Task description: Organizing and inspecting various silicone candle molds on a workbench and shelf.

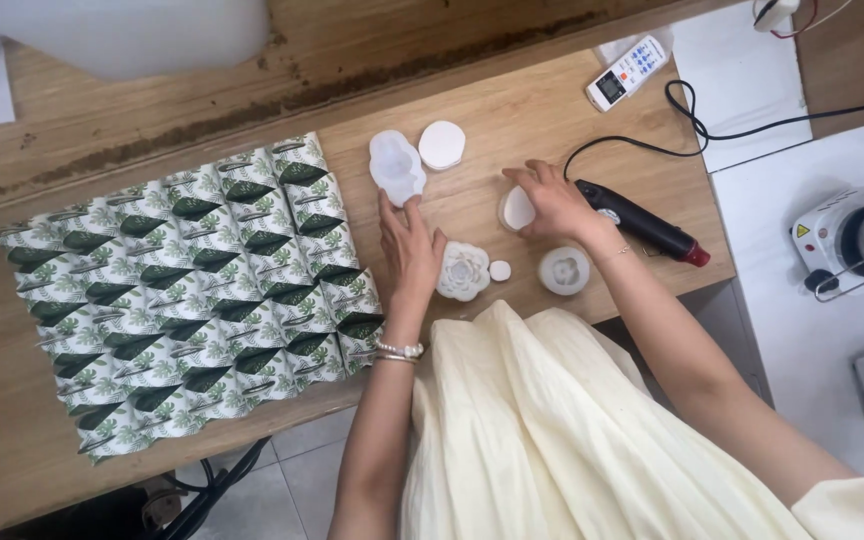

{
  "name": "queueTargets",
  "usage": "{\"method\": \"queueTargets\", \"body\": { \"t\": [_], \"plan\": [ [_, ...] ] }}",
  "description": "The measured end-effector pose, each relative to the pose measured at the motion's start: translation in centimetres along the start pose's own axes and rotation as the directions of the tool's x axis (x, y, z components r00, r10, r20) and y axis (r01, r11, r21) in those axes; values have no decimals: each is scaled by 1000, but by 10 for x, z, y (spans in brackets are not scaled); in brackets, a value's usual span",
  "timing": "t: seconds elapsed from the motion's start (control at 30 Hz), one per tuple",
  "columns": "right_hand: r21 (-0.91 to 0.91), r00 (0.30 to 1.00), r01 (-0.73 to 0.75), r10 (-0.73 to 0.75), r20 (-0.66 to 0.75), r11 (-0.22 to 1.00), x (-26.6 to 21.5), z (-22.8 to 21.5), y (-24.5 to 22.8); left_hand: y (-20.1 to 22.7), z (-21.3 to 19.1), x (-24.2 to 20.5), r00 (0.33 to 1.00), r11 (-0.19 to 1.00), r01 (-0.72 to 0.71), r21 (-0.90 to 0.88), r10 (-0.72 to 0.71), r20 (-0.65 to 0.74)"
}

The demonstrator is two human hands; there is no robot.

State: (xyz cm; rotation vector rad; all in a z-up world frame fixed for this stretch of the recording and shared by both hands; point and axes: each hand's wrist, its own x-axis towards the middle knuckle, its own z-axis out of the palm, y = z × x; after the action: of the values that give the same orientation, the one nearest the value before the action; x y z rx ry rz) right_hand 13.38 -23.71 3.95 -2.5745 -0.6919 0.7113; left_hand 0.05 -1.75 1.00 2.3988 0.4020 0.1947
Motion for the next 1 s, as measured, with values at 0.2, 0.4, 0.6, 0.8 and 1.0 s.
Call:
{"method": "queueTargets", "body": {
  "t": [0.2,0.4,0.6,0.8,1.0],
  "plan": [
    [-147,997,77,-77,5,986,-3,27,18,19,-20,-51,992,994,45,-103,-33,120],
    [-180,998,16,-5,65,984,10,13,12,0,-52,-75,990,981,123,-149,-111,86],
    [-147,999,6,-13,-50,989,63,-6,17,4,-73,-95,973,958,227,-177,-218,71],
    [-175,998,-1,-10,-63,984,117,-13,10,16,-59,-90,972,963,209,-172,-186,140],
    [-214,999,-44,48,16,976,136,-3,7,21,-56,-82,973,986,124,-109,-99,209]
  ]
}}
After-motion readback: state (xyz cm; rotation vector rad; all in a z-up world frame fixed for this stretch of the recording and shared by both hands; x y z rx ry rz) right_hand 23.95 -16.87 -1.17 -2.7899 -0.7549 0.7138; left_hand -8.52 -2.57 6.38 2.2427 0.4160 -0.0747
